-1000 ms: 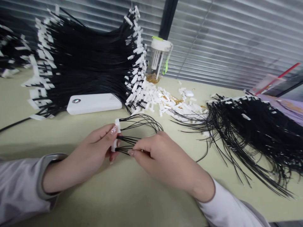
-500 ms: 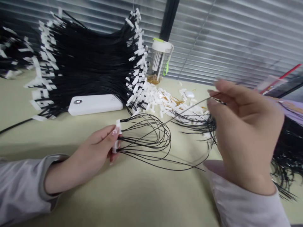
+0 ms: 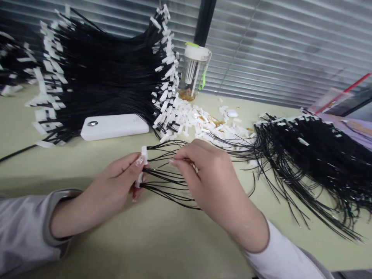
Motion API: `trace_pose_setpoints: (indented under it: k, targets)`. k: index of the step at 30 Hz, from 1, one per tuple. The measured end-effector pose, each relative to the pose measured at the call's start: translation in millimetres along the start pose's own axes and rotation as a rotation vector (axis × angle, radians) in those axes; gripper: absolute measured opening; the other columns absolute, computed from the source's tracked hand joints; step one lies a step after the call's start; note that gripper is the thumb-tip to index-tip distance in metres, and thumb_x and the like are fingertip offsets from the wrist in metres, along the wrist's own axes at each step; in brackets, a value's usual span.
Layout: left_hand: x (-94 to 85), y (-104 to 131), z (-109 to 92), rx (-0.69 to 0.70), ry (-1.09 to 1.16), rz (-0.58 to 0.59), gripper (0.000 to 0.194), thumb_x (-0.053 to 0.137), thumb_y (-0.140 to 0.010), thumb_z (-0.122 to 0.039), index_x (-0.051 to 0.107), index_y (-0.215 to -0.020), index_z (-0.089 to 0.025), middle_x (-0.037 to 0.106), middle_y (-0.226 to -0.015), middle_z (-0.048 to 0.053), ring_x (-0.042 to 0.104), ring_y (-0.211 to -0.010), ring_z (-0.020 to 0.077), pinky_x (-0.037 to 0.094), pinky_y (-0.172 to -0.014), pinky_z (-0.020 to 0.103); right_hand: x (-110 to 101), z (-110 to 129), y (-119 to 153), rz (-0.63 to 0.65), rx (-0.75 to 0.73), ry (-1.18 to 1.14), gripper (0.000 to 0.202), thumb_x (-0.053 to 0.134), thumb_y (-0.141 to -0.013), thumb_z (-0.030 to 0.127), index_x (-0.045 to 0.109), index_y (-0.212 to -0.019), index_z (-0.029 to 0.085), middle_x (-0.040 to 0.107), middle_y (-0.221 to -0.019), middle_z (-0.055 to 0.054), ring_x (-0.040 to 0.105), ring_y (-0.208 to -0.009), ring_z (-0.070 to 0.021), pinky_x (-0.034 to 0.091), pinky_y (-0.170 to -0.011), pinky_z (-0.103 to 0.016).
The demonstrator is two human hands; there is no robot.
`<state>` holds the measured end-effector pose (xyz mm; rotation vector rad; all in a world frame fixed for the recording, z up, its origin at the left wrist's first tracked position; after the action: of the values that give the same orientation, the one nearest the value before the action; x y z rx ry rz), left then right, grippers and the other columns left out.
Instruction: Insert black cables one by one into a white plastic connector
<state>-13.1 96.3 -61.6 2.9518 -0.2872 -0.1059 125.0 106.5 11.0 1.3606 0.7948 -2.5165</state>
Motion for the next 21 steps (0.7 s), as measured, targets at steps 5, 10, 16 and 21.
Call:
trace_pose_setpoints:
  k: [5, 10, 16, 21]
  targets:
    - [0.4, 1.0, -0.1, 0.016, -0.01, -0.005, 0.028, 0.033, -0.083, -0.042, 0.044, -0.07, -0.019, 0.041, -0.056, -0.006, 0.042, -0.041, 0.0057, 0.033, -0.038, 0.017, 7.2, 8.7, 0.4, 0.032, -0.065, 0.017, 0.012, 0.047, -0.079, 0.018, 0.048, -0.066, 0.018, 0.048, -0.062, 0.001, 0.043, -0.056, -0.0084, 0.032, -0.052, -0.023]
    - [1.5, 1.5, -1.6, 0.032, -0.042, 0.015, 0.029, 0.032, -0.084, -0.041, 0.043, -0.068, -0.018, 0.04, -0.053, -0.006, 0.041, -0.041, 0.0064, 0.033, -0.039, 0.018, 10.3, 10.2, 1.9, 0.101, -0.1, 0.014, 0.013, 0.044, -0.079, 0.017, 0.045, -0.065, 0.018, 0.048, -0.061, 0.002, 0.043, -0.057, -0.0085, 0.032, -0.053, -0.023]
    - [2.6, 2.1, -2.8, 0.041, -0.068, 0.031, 0.029, 0.03, -0.084, -0.041, 0.042, -0.068, -0.019, 0.04, -0.053, -0.006, 0.041, -0.043, 0.0061, 0.033, -0.04, 0.017, 13.1, 10.0, 2.4, 0.144, -0.104, 0.005, 0.011, 0.044, -0.078, 0.014, 0.048, -0.067, 0.017, 0.048, -0.062, 0.001, 0.043, -0.059, -0.0083, 0.032, -0.054, -0.023]
    - [4.3, 1.3, -2.7, 0.033, -0.09, 0.049, 0.029, 0.03, -0.084, -0.04, 0.04, -0.067, -0.019, 0.039, -0.053, -0.007, 0.039, -0.043, 0.0058, 0.033, -0.04, 0.016, 15.5, 8.9, 0.7, 0.166, -0.081, -0.024, 0.015, 0.043, -0.08, 0.015, 0.047, -0.065, 0.016, 0.045, -0.058, 0.003, 0.04, -0.055, -0.0067, 0.03, -0.053, -0.021]
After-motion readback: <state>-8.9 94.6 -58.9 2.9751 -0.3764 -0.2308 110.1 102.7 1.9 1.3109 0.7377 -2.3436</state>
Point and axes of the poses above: each hand's wrist, its own y-axis away from the middle knuckle, its own x-axis out of the palm, z = x × y, the point moved 6 cm from there along -y, towards the middle knuckle
